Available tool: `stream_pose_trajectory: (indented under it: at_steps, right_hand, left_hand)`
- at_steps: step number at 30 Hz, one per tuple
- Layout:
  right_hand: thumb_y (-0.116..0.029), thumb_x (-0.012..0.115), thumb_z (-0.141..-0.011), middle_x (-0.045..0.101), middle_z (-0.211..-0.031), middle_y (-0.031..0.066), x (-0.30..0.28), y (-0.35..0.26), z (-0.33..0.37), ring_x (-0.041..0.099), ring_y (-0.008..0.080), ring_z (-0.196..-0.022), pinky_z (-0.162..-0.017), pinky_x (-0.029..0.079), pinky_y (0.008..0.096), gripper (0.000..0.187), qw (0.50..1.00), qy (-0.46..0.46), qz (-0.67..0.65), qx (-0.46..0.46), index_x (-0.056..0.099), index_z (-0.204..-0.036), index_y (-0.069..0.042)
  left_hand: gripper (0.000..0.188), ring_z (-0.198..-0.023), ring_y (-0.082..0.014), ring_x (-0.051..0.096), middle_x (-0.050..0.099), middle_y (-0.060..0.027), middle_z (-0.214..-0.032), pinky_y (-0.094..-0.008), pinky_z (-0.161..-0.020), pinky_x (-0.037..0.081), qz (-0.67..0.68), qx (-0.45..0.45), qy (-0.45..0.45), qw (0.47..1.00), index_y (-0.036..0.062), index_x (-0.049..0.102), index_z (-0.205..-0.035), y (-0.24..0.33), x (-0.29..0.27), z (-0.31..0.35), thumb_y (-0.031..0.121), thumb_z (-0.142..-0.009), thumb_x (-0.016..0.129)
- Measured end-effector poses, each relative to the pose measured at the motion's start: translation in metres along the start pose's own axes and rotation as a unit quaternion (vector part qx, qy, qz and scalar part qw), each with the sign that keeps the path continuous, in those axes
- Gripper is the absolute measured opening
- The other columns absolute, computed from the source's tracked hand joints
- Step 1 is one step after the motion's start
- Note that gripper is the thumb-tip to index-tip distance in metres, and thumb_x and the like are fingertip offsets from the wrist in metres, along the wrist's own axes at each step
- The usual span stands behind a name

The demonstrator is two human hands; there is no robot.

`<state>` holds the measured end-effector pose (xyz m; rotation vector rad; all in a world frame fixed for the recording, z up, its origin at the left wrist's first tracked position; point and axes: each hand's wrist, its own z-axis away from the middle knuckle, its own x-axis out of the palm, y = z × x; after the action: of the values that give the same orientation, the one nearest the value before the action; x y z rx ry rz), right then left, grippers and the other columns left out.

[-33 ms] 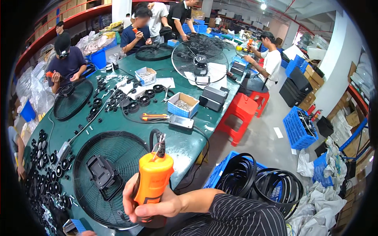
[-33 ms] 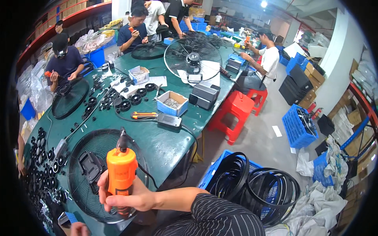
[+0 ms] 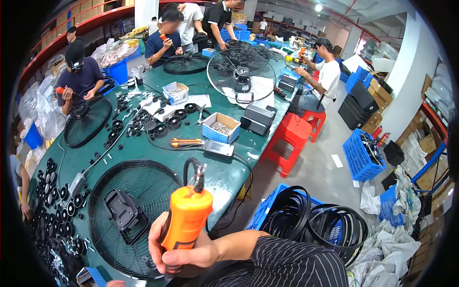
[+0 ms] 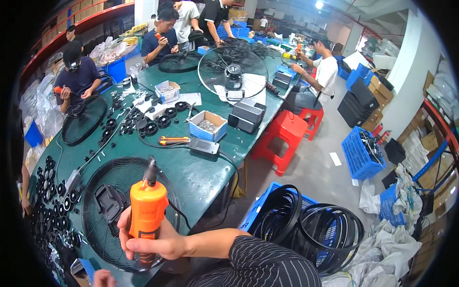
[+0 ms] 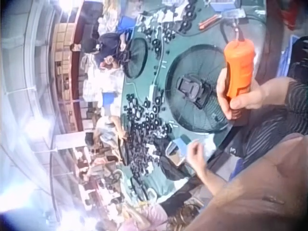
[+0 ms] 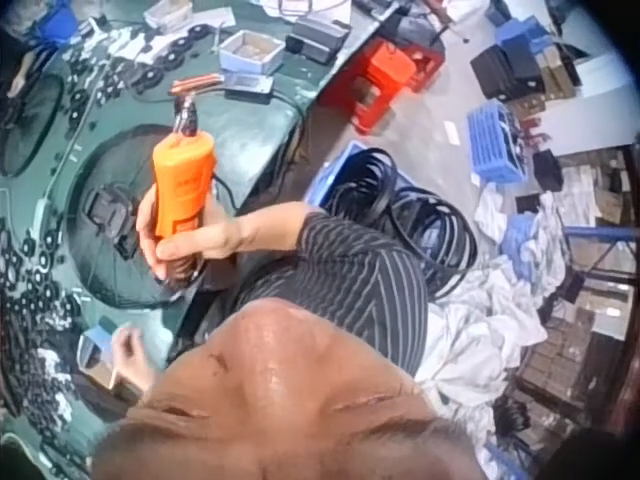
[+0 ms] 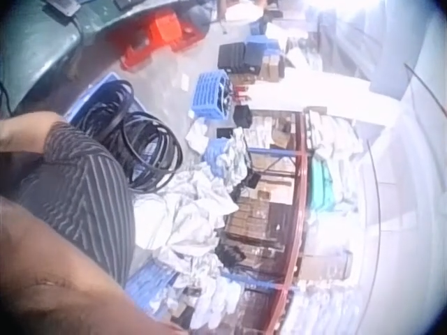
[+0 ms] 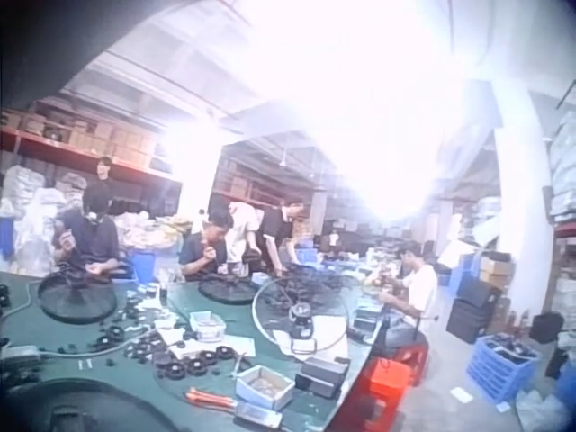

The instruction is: Assembling components of industrial or floor fans at a factory workstation.

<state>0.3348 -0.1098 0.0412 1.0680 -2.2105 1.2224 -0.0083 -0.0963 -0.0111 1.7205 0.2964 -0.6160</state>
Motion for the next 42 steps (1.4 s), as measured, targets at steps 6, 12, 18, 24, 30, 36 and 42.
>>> stream_pose_trajectory:
  at_steps: [6,12,18,24,30,36,42]
  right_hand:
    - [-0.005,0.064,-0.089,0.056,-0.081,0.0061,0.022,0.013,0.004,0.057,0.0107,-0.064,-0.055,0.046,0.0249,0.038,0.998,0.047,-0.051,-0.009,0.042,-0.120,-0.007]
    - [-0.006,0.062,-0.090,0.055,-0.080,0.0056,0.020,0.018,0.008,0.055,0.0098,-0.062,-0.054,0.045,0.0251,0.037,0.994,0.091,-0.064,-0.014,0.042,-0.121,-0.007]
    - [-0.005,0.062,-0.090,0.055,-0.079,0.0058,0.017,0.022,0.010,0.054,0.0100,-0.061,-0.054,0.045,0.0250,0.037,0.993,0.089,-0.070,-0.012,0.042,-0.121,-0.007]
    - [-0.003,0.062,-0.089,0.055,-0.079,0.0063,0.018,0.023,0.007,0.054,0.0104,-0.061,-0.054,0.045,0.0253,0.037,0.993,0.099,-0.066,-0.005,0.042,-0.121,-0.007]
    - [-0.002,0.061,-0.089,0.055,-0.079,0.0068,0.017,0.035,0.004,0.054,0.0109,-0.061,-0.054,0.044,0.0258,0.037,0.995,0.089,-0.054,0.008,0.042,-0.121,-0.007]
    - [0.000,0.059,-0.090,0.055,-0.080,0.0078,0.021,0.048,0.005,0.054,0.0121,-0.062,-0.056,0.043,0.0263,0.037,0.997,0.047,-0.052,0.043,0.042,-0.122,-0.008]
    - [0.001,0.057,-0.091,0.054,-0.079,0.0112,0.020,0.058,-0.002,0.055,0.0192,-0.066,-0.062,0.049,0.0365,0.038,0.995,0.046,0.019,0.082,0.042,-0.124,-0.008]
  left_hand:
    - [0.013,-0.066,-0.0122,0.060,0.066,-0.0079,-0.085,-0.0245,-0.060,0.048,0.283,-0.032,-0.023,0.958,0.0010,0.063,-0.103,0.018,0.082,0.035,-0.004,-0.091,0.064]
    - [0.013,-0.064,-0.0111,0.058,0.067,-0.0090,-0.081,-0.0224,-0.056,0.044,0.304,-0.028,-0.001,0.952,-0.0001,0.065,-0.105,0.026,0.092,0.035,-0.002,-0.092,0.065]
    - [0.015,-0.062,-0.0111,0.058,0.067,-0.0094,-0.077,-0.0218,-0.056,0.044,0.287,-0.030,-0.004,0.957,-0.0012,0.066,-0.106,0.026,0.097,0.037,-0.002,-0.092,0.065]
    - [0.013,-0.062,-0.0113,0.059,0.067,-0.0091,-0.079,-0.0216,-0.056,0.044,0.286,-0.032,0.012,0.957,-0.0017,0.067,-0.103,0.023,0.099,0.035,-0.002,-0.090,0.067]
    - [0.015,-0.064,-0.0114,0.060,0.068,-0.0089,-0.084,-0.0216,-0.057,0.045,0.321,-0.081,0.012,0.944,-0.0020,0.067,-0.103,0.015,0.095,0.041,-0.005,-0.089,0.067]
    - [0.014,-0.066,-0.0115,0.060,0.069,-0.0098,-0.086,-0.0226,-0.060,0.048,0.313,-0.085,-0.005,0.946,-0.0040,0.068,-0.105,0.004,0.089,0.052,-0.004,-0.090,0.066]
    - [0.009,-0.056,-0.0170,0.062,0.067,-0.0164,-0.077,-0.0255,-0.051,0.049,0.320,-0.049,0.045,0.945,-0.0078,0.066,-0.092,0.009,0.103,0.047,-0.002,-0.087,0.062]
